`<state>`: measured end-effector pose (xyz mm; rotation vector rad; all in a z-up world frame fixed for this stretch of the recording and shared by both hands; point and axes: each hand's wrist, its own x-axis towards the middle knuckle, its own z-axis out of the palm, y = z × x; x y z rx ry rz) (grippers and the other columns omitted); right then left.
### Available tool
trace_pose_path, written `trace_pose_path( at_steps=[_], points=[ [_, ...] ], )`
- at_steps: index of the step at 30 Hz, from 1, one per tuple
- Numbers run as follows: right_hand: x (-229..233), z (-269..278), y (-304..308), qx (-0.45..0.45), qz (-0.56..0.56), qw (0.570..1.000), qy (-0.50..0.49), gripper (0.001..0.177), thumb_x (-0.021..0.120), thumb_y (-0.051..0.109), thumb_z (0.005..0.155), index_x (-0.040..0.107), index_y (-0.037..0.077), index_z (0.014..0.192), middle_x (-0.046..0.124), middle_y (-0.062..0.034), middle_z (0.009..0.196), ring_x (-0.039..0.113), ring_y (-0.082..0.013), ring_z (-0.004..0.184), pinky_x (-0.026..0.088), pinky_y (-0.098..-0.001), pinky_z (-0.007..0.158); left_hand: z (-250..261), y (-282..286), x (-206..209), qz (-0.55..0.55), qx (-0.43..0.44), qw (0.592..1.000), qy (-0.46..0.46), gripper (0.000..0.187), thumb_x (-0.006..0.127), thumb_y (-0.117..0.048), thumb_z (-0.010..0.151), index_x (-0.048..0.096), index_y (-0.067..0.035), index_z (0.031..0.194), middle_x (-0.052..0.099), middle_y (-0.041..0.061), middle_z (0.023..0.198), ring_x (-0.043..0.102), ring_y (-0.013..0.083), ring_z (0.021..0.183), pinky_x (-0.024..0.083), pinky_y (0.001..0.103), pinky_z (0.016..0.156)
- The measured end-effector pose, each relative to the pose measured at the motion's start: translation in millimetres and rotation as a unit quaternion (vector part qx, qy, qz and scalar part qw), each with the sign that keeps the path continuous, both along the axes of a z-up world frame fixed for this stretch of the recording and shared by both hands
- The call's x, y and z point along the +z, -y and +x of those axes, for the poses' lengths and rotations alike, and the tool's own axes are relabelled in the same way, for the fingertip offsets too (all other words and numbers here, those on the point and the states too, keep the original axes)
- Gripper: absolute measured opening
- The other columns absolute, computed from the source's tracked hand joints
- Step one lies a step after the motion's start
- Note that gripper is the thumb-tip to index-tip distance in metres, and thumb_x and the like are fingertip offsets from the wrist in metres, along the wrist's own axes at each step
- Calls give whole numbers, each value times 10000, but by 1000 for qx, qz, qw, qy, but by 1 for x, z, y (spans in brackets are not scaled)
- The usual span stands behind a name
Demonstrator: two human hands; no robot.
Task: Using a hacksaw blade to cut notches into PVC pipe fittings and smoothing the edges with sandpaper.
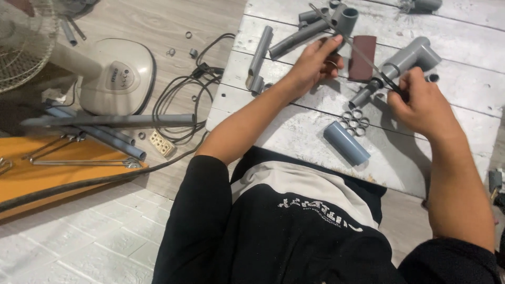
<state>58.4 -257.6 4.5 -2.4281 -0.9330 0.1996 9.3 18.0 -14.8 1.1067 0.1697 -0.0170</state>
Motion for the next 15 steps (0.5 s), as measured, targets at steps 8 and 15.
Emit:
trace_pose_path(
  at_steps=[8,15],
  points=[
    [8,-5,-5,18,52,998,19,263,642,62,983,502,-22,1190,670,-178,853,623,-317,659,464,-406,577,-2,-2,1,-4,24,999,21,433,644,-393,870,591,-65,1149,659,67,749,581,132,567,494,256,530],
    [8,-5,-7,43,45,989,138,219,657,103,1076,689,-51,1228,705,-168,817,637,-303,618,483,-386,574,-5,-8,2,-8,36,999,33,578,661,-303,879,490,-62,1375,682,113,823,582,159,590,501,268,558]
  ],
)
